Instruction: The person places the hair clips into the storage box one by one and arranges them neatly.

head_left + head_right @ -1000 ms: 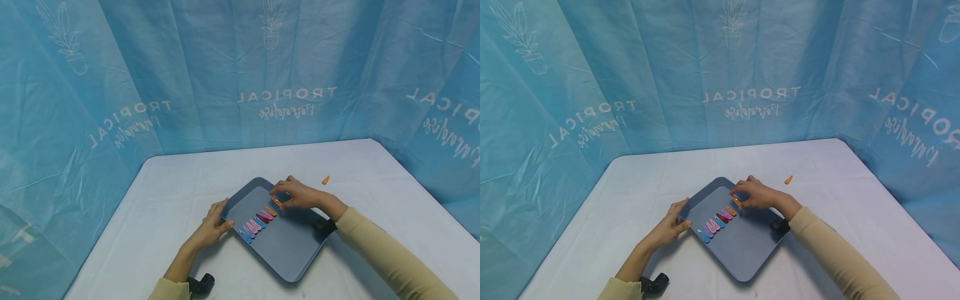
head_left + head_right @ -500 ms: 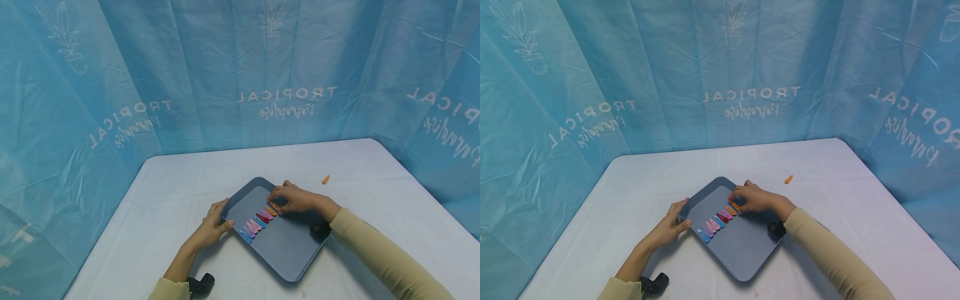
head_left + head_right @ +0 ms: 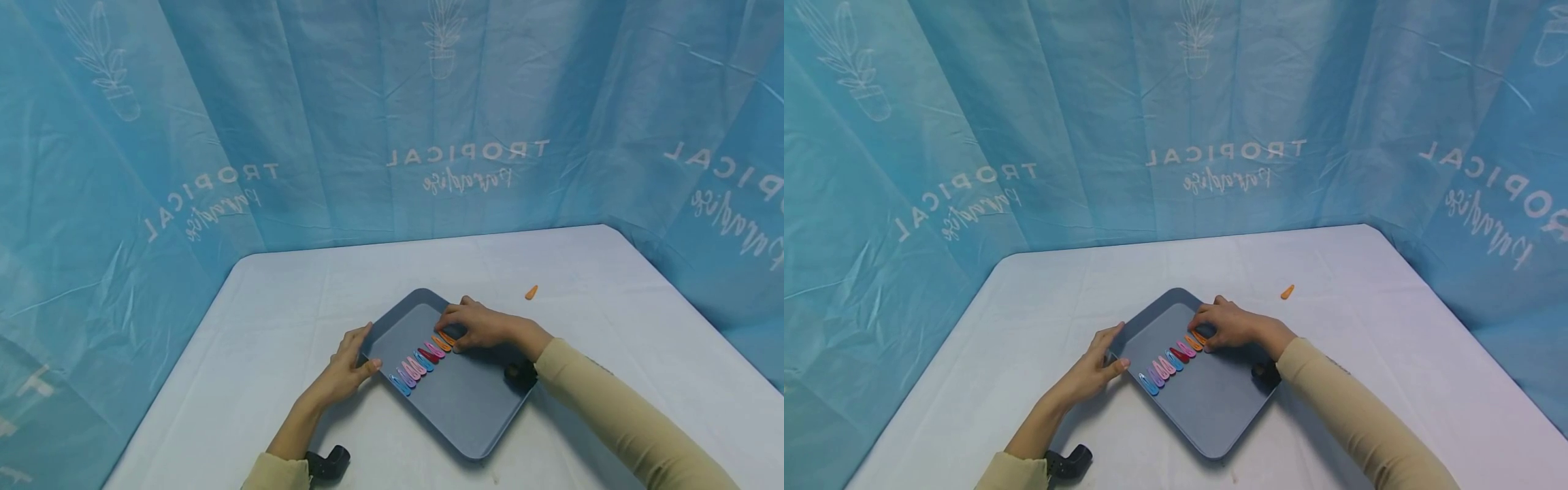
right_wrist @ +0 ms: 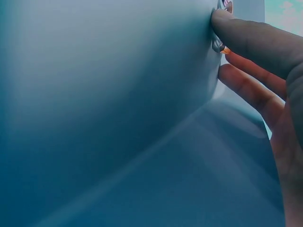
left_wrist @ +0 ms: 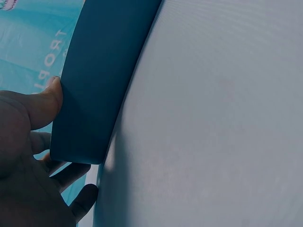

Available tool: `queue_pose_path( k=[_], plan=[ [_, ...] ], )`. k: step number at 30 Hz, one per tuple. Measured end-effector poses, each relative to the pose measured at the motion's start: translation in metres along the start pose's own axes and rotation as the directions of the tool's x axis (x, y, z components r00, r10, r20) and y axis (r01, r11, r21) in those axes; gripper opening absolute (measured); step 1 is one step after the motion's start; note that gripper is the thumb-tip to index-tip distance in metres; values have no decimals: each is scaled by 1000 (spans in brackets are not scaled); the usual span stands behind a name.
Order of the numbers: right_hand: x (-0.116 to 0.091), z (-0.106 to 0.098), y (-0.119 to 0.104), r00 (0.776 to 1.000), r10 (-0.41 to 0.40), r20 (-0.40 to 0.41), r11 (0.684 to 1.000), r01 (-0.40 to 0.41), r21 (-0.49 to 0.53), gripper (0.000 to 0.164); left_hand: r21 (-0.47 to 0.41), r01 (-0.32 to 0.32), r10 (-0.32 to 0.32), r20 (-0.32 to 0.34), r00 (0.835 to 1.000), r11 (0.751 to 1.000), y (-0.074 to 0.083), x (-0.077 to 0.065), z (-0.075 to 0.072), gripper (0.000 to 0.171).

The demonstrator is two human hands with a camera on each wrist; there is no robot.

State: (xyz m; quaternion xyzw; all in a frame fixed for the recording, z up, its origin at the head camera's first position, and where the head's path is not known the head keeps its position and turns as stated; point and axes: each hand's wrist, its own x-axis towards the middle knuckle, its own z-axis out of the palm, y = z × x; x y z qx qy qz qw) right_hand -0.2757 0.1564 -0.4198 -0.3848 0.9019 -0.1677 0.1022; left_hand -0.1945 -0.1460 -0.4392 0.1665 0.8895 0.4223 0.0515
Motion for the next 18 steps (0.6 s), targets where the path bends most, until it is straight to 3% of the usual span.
queue_pose_path(
  k=[18],
  plan=[
    [-1,-1,2,1000,1,-4,1000,-1,-1,46,0,2,-2,-4,1000,1000,0,0,1,71]
  ],
)
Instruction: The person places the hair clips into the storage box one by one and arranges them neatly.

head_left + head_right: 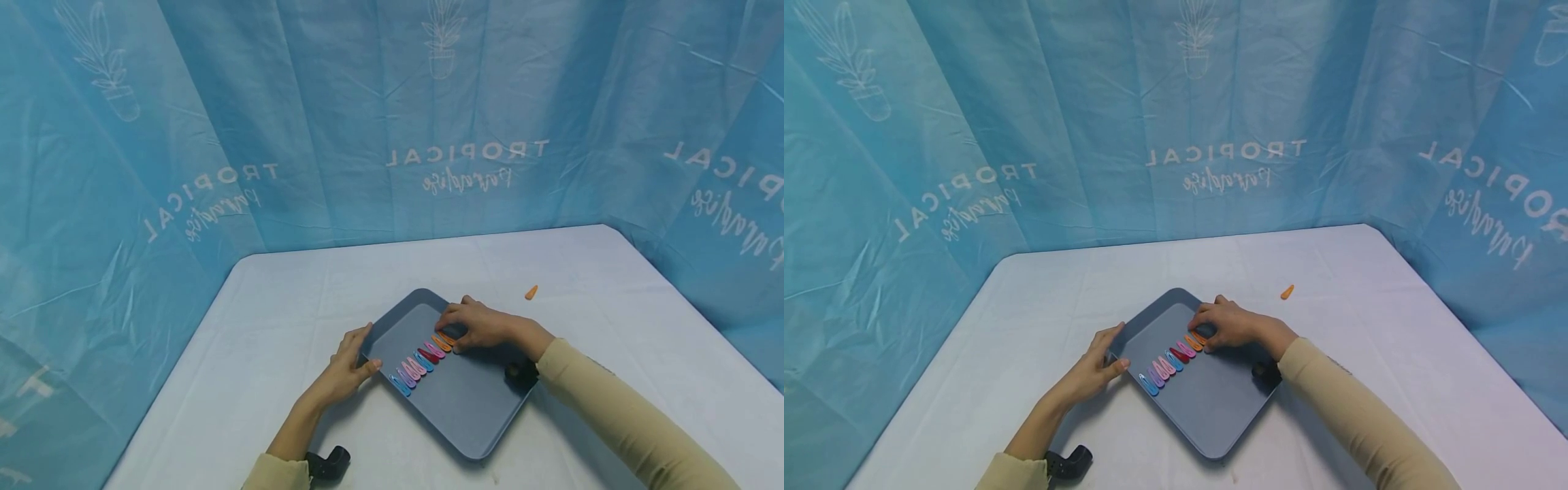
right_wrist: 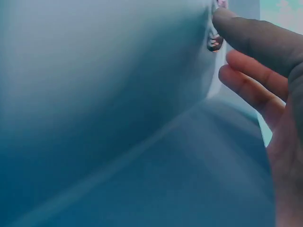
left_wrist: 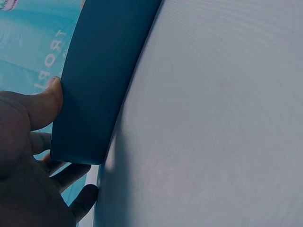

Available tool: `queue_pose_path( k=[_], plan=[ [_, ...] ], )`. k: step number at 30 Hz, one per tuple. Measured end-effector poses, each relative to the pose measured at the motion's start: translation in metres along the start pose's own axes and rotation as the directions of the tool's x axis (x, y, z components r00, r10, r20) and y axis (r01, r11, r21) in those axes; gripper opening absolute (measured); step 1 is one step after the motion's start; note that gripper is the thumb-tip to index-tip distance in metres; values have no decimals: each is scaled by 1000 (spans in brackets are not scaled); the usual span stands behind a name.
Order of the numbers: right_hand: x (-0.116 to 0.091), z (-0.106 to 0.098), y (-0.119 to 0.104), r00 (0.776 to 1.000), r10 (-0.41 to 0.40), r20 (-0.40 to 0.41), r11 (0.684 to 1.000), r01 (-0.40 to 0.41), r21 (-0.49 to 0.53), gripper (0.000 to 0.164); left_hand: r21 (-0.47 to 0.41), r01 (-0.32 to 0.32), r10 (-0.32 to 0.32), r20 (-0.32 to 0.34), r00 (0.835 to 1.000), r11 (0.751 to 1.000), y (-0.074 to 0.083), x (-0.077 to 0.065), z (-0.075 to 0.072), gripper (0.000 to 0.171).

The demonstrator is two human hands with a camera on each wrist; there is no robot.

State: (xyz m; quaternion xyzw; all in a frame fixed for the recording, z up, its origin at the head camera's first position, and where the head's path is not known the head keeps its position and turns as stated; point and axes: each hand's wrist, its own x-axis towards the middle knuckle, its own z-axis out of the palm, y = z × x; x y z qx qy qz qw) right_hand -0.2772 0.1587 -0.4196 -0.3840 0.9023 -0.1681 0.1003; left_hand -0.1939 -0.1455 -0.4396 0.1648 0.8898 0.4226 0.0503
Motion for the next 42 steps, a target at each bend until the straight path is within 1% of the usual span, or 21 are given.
queue_pose_path(
  k=[6,11,15,18,21,25,28,32,38,42],
  plan=[
    [-5,-11,1,997,-8,-75,1000,10,26,47,-10,3,-3,-1,1000,1000,1,0,0,71],
    [-14,-28,0,990,23,-142,992,-5,128,48,-4,-3,3,4,1000,1000,1,0,-1,71],
    [-21,-40,4,974,32,-222,983,9,182,50,-9,2,-2,0,1000,1000,1,0,0,71],
    [-26,-44,12,954,70,-290,983,-17,181,49,-15,4,-4,-4,1000,1000,1,0,0,70],
    [-30,-47,20,929,125,-350,982,-65,179,49,-21,7,-7,-5,1000,1000,1,-1,0,71],
    [-35,-50,30,894,199,-402,974,-135,184,50,-21,2,-3,-4,1000,1000,0,-1,0,72],
    [-38,-51,37,868,277,-412,957,-211,200,51,-19,0,0,-4,1000,1000,0,-1,0,72],
    [-45,-51,50,830,375,-413,925,-306,225,52,-23,9,-9,-2,1000,1000,0,0,0,71],
    [-54,-47,72,781,460,-423,888,-402,225,56,-14,-2,2,0,1000,1000,0,0,-1,72],
    [-59,-44,84,751,504,-427,863,-448,232,58,-15,1,-1,-1,1000,1000,0,-1,-1,72]
  ],
)
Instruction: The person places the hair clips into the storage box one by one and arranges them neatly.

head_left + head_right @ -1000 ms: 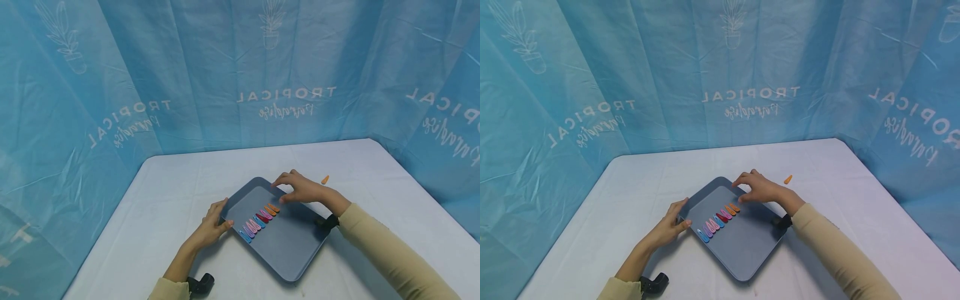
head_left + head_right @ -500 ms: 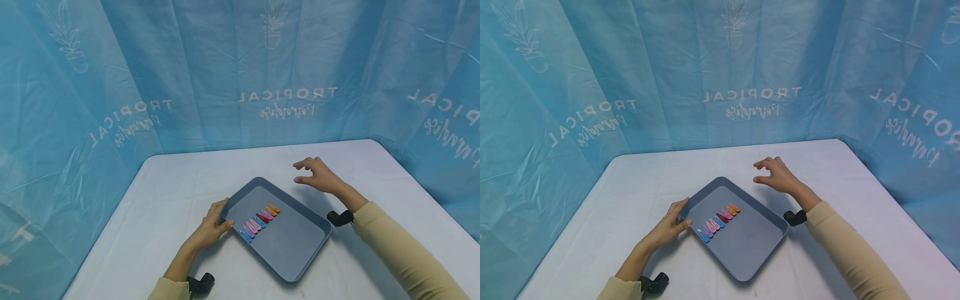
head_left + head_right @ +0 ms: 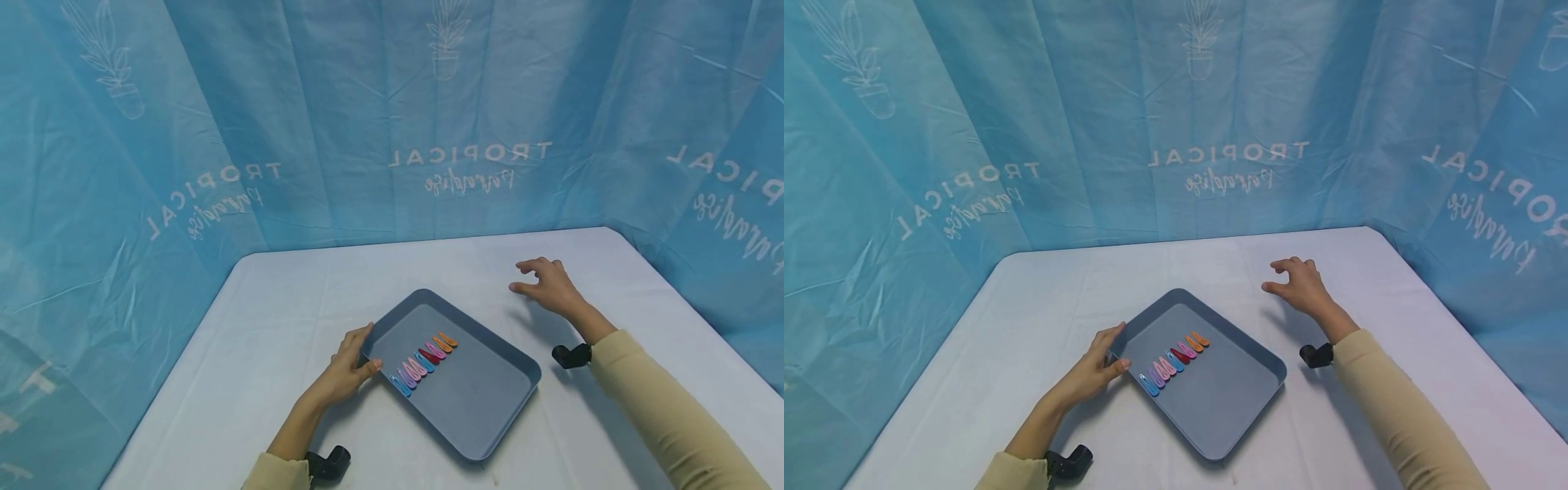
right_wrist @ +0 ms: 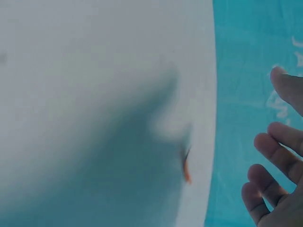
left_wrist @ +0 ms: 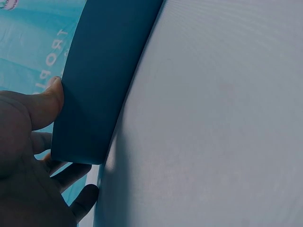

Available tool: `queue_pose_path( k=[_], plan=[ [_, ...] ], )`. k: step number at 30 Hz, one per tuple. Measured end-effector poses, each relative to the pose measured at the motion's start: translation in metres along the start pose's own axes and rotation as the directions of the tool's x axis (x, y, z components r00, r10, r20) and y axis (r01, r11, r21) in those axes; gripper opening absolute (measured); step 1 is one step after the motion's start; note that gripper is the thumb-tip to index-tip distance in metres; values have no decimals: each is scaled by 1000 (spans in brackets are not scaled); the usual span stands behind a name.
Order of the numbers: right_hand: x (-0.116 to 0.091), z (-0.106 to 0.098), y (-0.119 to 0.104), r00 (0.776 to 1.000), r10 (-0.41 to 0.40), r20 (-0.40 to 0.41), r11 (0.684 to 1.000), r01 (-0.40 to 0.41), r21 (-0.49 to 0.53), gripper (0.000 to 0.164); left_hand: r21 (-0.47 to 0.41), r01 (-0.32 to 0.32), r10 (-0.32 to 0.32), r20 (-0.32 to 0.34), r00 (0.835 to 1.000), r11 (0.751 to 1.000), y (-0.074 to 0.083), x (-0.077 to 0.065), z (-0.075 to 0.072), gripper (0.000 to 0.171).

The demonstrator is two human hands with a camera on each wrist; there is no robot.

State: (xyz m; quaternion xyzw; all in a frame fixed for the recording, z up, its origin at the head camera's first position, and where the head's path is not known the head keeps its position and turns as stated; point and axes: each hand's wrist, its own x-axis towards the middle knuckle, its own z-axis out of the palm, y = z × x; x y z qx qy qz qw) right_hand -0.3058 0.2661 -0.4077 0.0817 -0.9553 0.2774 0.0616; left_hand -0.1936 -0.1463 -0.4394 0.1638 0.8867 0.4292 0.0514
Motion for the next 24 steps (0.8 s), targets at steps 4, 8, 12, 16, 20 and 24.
queue_pose_path(
  k=[4,8,12,16,20,24],
  plan=[
    [-1,1,11,999,40,-9,999,-40,-12,59,-5,3,-3,-3,1000,1000,0,0,0,72],
    [-2,1,20,998,71,-4,997,-71,-38,61,-5,0,0,-4,1000,1000,0,0,0,72],
    [-3,2,27,995,97,14,993,-95,-74,64,-3,0,0,-1,1000,1000,0,0,0,73],
    [-4,3,32,992,125,30,986,-121,-110,66,-4,3,-3,1,1000,1000,1,-1,-1,73],
    [-4,5,36,986,161,41,978,-154,-138,67,-1,8,-8,-2,1000,1000,2,0,0,73],
    [-4,7,38,979,196,62,967,-183,-176,70,2,21,-20,-8,1000,1000,2,0,0,71]
  ],
)
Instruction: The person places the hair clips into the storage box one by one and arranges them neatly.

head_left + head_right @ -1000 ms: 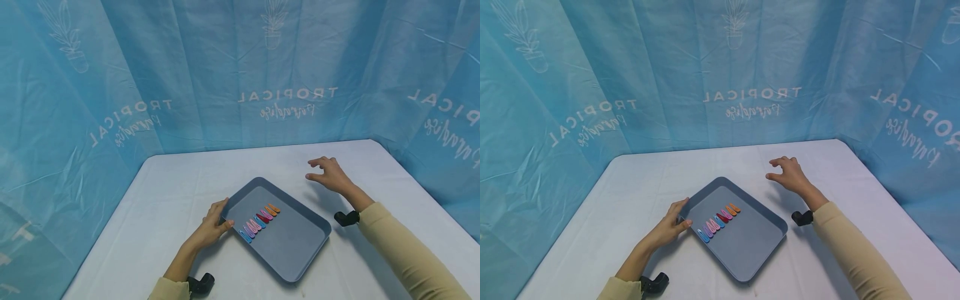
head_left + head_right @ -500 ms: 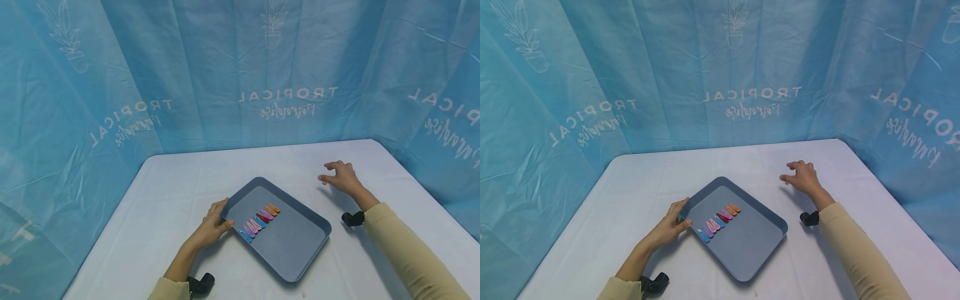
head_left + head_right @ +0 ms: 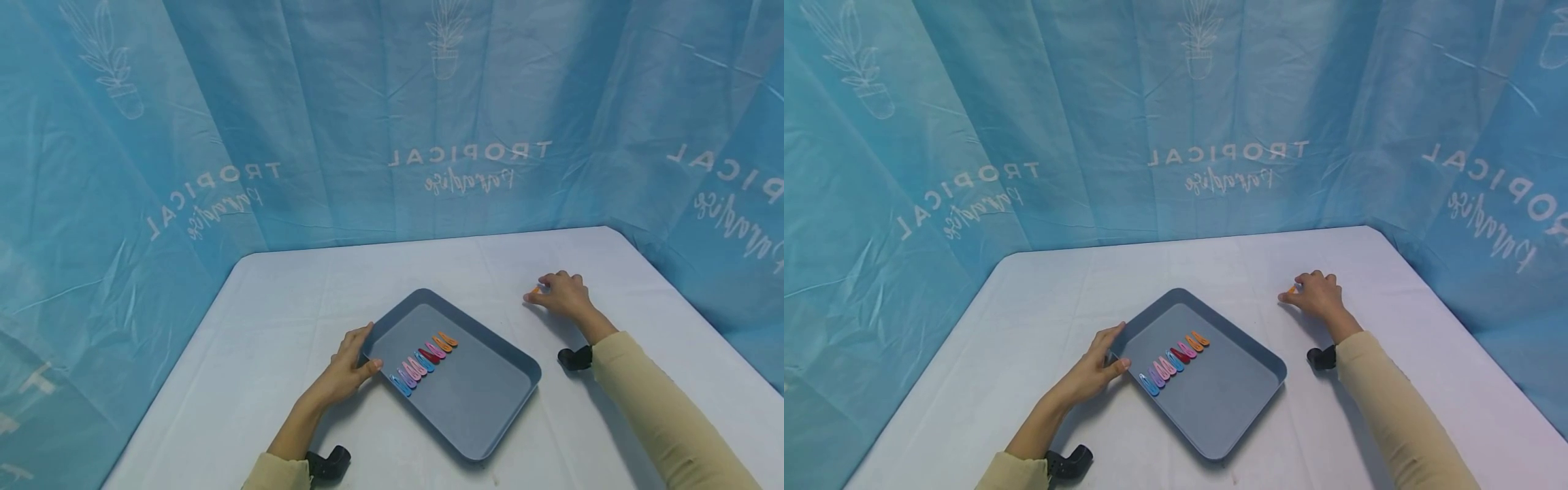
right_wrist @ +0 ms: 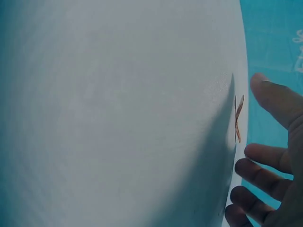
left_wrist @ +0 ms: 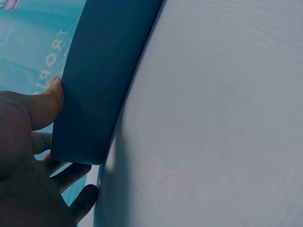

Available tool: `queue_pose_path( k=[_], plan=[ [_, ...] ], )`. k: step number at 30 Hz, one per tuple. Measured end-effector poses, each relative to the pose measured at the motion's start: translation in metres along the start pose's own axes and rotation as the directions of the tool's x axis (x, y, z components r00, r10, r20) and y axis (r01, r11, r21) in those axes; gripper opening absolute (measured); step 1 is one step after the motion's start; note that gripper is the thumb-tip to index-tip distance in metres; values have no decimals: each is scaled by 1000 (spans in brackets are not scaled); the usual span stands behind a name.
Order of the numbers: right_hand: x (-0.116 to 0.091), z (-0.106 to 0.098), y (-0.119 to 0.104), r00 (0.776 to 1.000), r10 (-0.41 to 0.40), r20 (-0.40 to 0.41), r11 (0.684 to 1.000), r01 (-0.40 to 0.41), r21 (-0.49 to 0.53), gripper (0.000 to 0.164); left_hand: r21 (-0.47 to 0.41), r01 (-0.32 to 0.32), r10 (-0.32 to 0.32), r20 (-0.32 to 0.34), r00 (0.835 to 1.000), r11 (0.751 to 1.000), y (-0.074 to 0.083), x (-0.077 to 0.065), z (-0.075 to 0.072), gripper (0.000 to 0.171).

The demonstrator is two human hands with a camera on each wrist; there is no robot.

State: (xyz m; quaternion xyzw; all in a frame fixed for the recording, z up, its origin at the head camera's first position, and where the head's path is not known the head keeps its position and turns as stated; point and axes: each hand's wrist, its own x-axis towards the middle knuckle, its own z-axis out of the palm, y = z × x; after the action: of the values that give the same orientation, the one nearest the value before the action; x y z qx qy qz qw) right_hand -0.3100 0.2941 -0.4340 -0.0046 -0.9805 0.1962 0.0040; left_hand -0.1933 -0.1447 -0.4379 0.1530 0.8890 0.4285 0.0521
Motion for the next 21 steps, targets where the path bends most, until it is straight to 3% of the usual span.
queue_pose_path(
  k=[21],
  plan=[
    [0,6,-2,1000,1,-14,998,-2,-66,64,7,-3,3,0,1000,1000,-1,0,0,70]
  ],
)
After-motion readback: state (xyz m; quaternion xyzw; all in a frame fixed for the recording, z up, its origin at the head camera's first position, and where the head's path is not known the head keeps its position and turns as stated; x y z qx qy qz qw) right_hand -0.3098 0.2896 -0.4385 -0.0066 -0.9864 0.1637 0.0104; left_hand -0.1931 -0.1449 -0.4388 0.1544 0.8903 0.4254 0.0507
